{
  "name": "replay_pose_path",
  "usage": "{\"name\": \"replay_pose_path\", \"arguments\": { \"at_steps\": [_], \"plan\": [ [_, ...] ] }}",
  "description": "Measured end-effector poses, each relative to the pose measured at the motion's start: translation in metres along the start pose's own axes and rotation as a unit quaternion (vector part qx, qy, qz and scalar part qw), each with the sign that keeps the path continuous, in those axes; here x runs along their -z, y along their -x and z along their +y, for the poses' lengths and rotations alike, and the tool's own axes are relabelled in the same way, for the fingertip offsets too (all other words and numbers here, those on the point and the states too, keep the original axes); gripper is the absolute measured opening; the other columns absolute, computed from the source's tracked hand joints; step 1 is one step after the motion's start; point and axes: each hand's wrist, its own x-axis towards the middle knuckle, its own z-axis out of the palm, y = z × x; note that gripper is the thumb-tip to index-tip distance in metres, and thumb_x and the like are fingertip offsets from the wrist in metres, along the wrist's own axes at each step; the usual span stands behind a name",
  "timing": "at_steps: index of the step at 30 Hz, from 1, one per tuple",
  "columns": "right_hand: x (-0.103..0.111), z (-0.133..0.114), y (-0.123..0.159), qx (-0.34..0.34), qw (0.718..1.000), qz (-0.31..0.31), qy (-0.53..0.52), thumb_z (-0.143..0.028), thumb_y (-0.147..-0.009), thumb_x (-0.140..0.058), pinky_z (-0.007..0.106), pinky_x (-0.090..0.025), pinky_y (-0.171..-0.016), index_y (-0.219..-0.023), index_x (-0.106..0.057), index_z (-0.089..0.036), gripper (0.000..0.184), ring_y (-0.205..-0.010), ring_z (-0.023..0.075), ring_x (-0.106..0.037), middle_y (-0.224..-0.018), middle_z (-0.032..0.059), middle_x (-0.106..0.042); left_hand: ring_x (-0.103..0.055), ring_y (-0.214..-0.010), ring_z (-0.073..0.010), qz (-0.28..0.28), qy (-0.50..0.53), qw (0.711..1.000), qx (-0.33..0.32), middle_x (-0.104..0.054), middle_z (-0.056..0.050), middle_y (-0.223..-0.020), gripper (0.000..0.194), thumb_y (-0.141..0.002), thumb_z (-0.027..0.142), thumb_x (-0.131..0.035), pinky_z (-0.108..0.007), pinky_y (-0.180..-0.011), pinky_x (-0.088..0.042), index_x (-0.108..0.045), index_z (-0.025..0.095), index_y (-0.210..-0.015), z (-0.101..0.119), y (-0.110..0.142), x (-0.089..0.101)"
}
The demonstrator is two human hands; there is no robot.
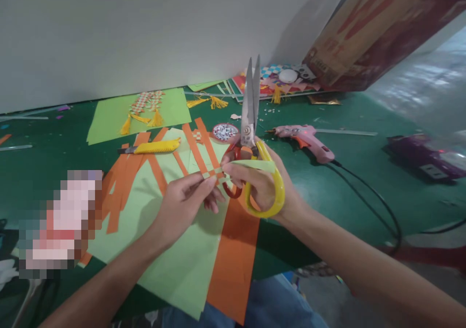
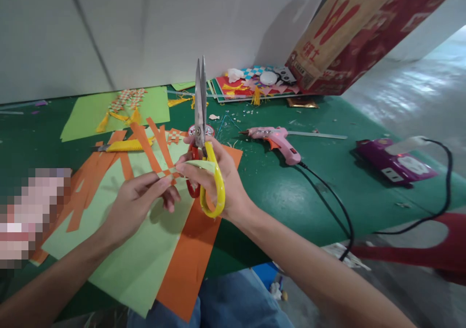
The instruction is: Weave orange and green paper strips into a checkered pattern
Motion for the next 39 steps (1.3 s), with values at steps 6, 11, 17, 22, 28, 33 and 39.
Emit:
{"name": "replay_pose_path", "arguments": {
  "at_steps": [6,11,17,22,28,33,39],
  "plan": [
    [0.005,0.004,0.000,0.016,1.000,-0.022,-0.001,-0.027,-0.068,-0.073,0.022,-0.036,-0.044,-0.097,-0.051,-0.025,0.036,-0.047,0.0055,-0.042,-0.074,-0.0058,-0.058,-0.057,-0.046,-0.0131,-0.067,0.208,0.962,0.164,-0.068,-0.006,-0.063,0.043,-0.074,0.058,-0.058,-0.025,-0.048,-0.046,-0.064,0.015,-0.081,0.002,-0.007,0.003],
    [0.002,0.003,0.002,0.012,0.999,-0.020,0.035,-0.029,-0.065,-0.075,0.022,-0.036,-0.043,-0.094,-0.053,-0.026,0.037,-0.051,0.0067,-0.046,-0.077,-0.0047,-0.058,-0.056,-0.045,-0.0077,-0.089,0.272,0.934,0.213,-0.064,0.000,-0.057,0.022,-0.062,0.028,-0.078,-0.017,-0.045,-0.045,-0.062,0.015,-0.068,0.001,-0.008,0.009],
    [0.012,-0.004,-0.001,0.034,0.998,0.025,-0.036,-0.034,-0.061,-0.075,0.027,-0.044,-0.054,-0.092,-0.053,-0.029,0.039,-0.078,0.0167,-0.057,-0.087,-0.0006,-0.058,-0.057,-0.051,-0.0057,0.005,0.262,0.948,0.179,-0.062,0.003,-0.058,0.031,-0.064,0.022,-0.079,-0.014,-0.050,-0.046,-0.066,0.018,-0.092,-0.002,-0.009,0.013],
    [0.025,-0.004,-0.009,0.052,0.993,0.107,0.004,-0.018,-0.060,-0.072,0.027,-0.037,-0.049,-0.091,-0.054,-0.028,0.037,-0.057,0.0110,-0.047,-0.081,-0.0024,-0.057,-0.061,-0.062,-0.0083,0.116,0.195,0.971,0.075,-0.065,0.002,-0.064,0.026,-0.062,0.024,-0.078,-0.017,-0.055,-0.044,-0.063,0.017,-0.082,-0.004,-0.012,0.012],
    [0.017,0.000,-0.006,0.014,0.997,0.070,0.013,-0.017,-0.066,-0.070,0.026,-0.040,-0.050,-0.093,-0.053,-0.028,0.033,-0.057,0.0105,-0.049,-0.077,-0.0035,-0.058,-0.060,-0.069,-0.0094,0.143,0.123,0.982,0.010,-0.063,0.002,-0.065,0.020,-0.068,0.028,-0.075,-0.019,-0.059,-0.043,-0.058,0.017,-0.069,-0.006,-0.011,0.012],
    [0.011,0.007,-0.002,-0.017,1.000,0.015,-0.003,-0.025,-0.064,-0.076,0.026,-0.040,-0.047,-0.086,-0.052,-0.026,0.033,-0.052,0.0100,-0.048,-0.068,-0.0051,-0.054,-0.059,-0.064,-0.0093,0.121,0.037,0.992,0.012,-0.066,0.001,-0.065,0.022,-0.072,0.029,-0.071,-0.019,-0.057,-0.043,-0.053,0.018,-0.065,-0.004,-0.007,0.008],
    [0.011,0.010,0.001,-0.005,1.000,0.002,-0.011,-0.032,-0.062,-0.077,0.024,-0.043,-0.050,-0.086,-0.053,-0.025,0.035,-0.054,0.0087,-0.049,-0.071,-0.0048,-0.054,-0.063,-0.067,-0.0115,0.078,-0.030,0.997,-0.001,-0.067,0.001,-0.064,0.023,-0.074,0.031,-0.070,-0.019,-0.060,-0.046,-0.056,0.018,-0.062,-0.004,-0.004,0.007]
  ]
}}
